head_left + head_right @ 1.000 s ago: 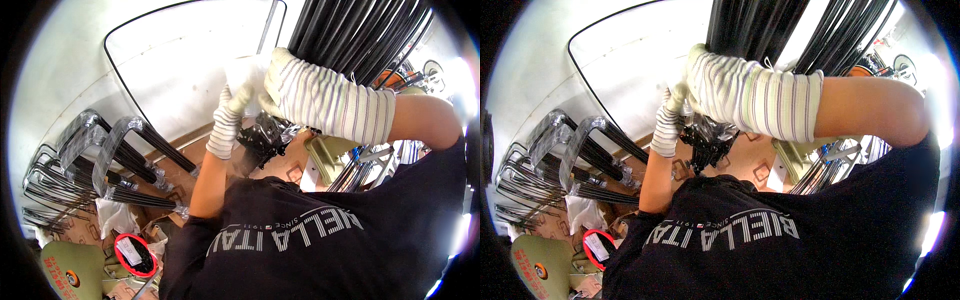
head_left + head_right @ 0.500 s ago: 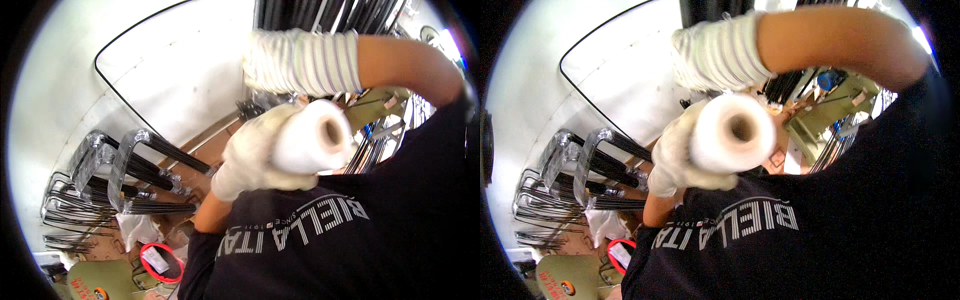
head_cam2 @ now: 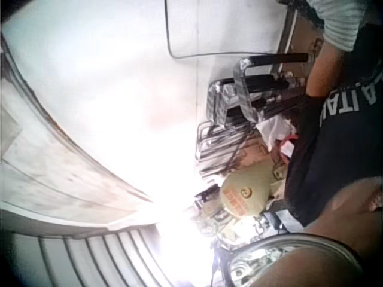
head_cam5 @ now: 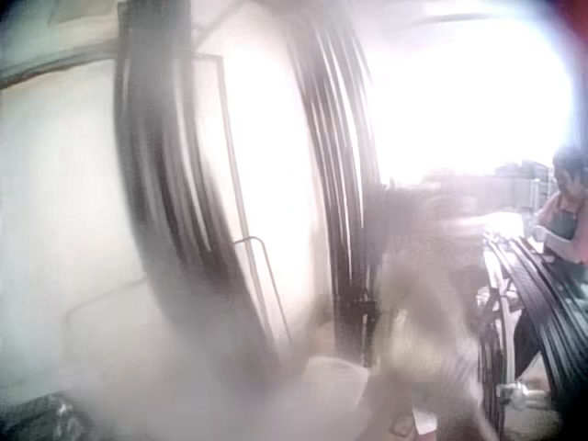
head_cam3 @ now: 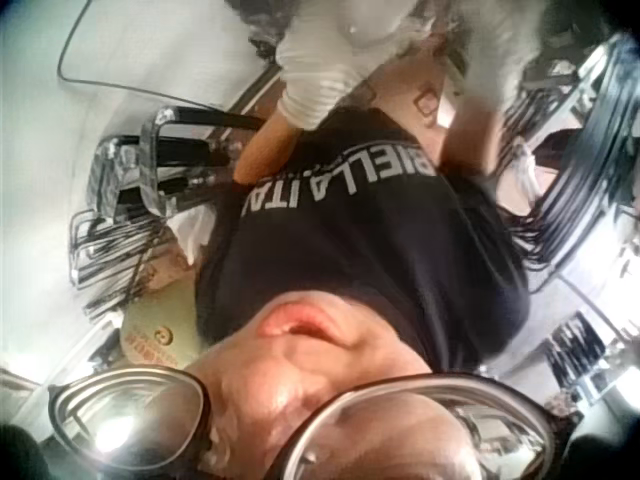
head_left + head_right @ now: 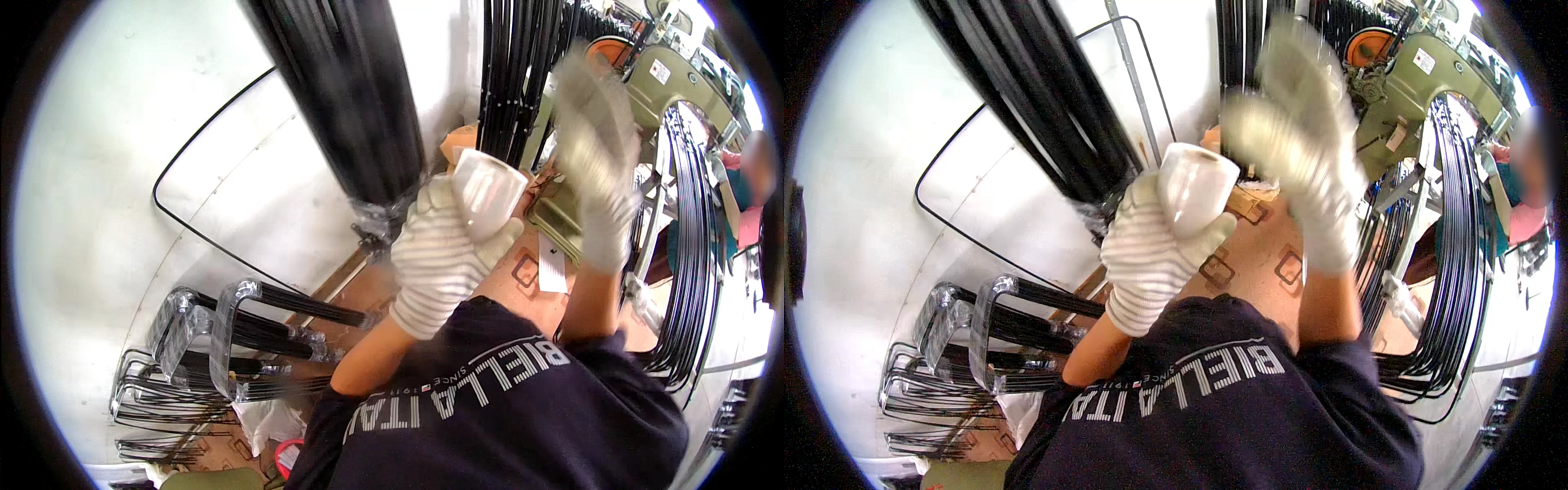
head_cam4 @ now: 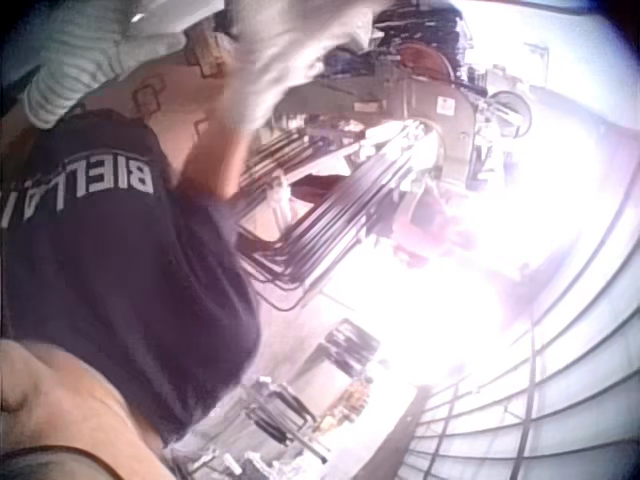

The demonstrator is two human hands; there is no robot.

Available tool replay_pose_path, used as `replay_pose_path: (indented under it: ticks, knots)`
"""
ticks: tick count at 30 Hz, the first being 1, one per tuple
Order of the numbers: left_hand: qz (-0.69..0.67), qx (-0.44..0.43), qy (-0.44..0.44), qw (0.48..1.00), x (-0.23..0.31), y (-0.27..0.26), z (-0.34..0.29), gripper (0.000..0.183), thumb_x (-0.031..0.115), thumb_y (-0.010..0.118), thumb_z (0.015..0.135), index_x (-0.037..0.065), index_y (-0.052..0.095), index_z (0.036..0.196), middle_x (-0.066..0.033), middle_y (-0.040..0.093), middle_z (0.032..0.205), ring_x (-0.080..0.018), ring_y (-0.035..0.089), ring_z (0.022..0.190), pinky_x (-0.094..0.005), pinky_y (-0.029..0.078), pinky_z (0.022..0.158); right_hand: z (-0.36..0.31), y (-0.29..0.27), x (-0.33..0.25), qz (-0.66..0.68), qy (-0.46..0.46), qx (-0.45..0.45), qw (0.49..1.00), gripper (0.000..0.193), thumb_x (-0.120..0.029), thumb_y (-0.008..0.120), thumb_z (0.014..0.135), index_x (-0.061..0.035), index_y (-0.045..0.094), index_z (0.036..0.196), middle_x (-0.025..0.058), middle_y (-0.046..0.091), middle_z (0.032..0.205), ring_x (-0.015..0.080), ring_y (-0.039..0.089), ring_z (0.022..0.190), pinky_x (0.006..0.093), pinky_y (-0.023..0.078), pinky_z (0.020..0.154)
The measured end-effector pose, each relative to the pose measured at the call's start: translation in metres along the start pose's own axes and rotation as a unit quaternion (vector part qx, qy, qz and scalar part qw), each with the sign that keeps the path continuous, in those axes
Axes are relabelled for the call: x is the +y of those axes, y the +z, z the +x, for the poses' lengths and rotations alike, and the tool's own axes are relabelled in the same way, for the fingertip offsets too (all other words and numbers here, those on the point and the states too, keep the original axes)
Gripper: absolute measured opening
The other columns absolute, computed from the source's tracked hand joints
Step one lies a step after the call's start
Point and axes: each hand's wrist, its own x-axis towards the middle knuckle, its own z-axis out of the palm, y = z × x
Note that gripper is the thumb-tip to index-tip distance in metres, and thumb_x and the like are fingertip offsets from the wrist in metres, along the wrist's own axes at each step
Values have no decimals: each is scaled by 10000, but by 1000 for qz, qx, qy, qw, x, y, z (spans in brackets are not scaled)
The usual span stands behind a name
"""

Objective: The person uses a roll of clear plastic film to wrap bundles of long black metal tubes. The person circles the film around the ends and middle of the bundles multiple times to secure them.

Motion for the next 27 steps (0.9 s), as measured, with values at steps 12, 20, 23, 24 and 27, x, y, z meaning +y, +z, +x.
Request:
replay_pose_path:
  ticks: [12, 20, 23, 24, 27]
  knots:
    - [328, 0, -18, 945, -5, 8, -10, 709, 355, 706, 555, -23, 368, 1051, -167, 485, 961, -315, 527, 802, -362, 470, 659, -70, 61, 48, 479, 422, -50, 768, 599, -291, 683, 651, -7, 436, 1116, 95, 531, 966, 191, 515, 888, 298, 422, 792]
    - [-166, 245, -88, 951, -132, -64, -1, 296, 240, 472, 838, 43, 512, 1055, -95, 559, 983, -201, 556, 831, -301, 466, 734, -31, 29, 111, 250, 351, -144, 891, 692, -333, 717, 559, 5, 447, 1099, 94, 554, 866, 186, 556, 799, 303, 482, 703]
    - [-358, 170, -208, 894, -173, -75, -15, 350, 308, 416, 862, 60, 484, 1100, -114, 532, 1024, -197, 535, 879, -314, 461, 748, -3, 56, 143, 212, 361, -262, 869, 630, -276, 691, 603, -3, 435, 1110, 90, 545, 889, 165, 546, 807, 270, 464, 739]
    - [-431, 157, -213, 863, -167, -66, -7, 351, 308, 416, 861, 58, 483, 1099, -113, 531, 1025, -199, 534, 880, -314, 462, 750, 7, 69, 162, 197, 349, -290, 869, 742, -324, 713, 581, 6, 384, 1157, 130, 525, 964, 219, 533, 862, 313, 457, 775]
    - [-630, 107, -227, 735, -155, -35, 10, 354, 305, 417, 858, 51, 481, 1095, -110, 531, 1027, -203, 534, 883, -316, 463, 754, 23, 123, 223, 336, 378, -369, 780, 742, -293, 687, 627, 36, 345, 1197, 175, 519, 1022, 257, 523, 915, 309, 448, 807]
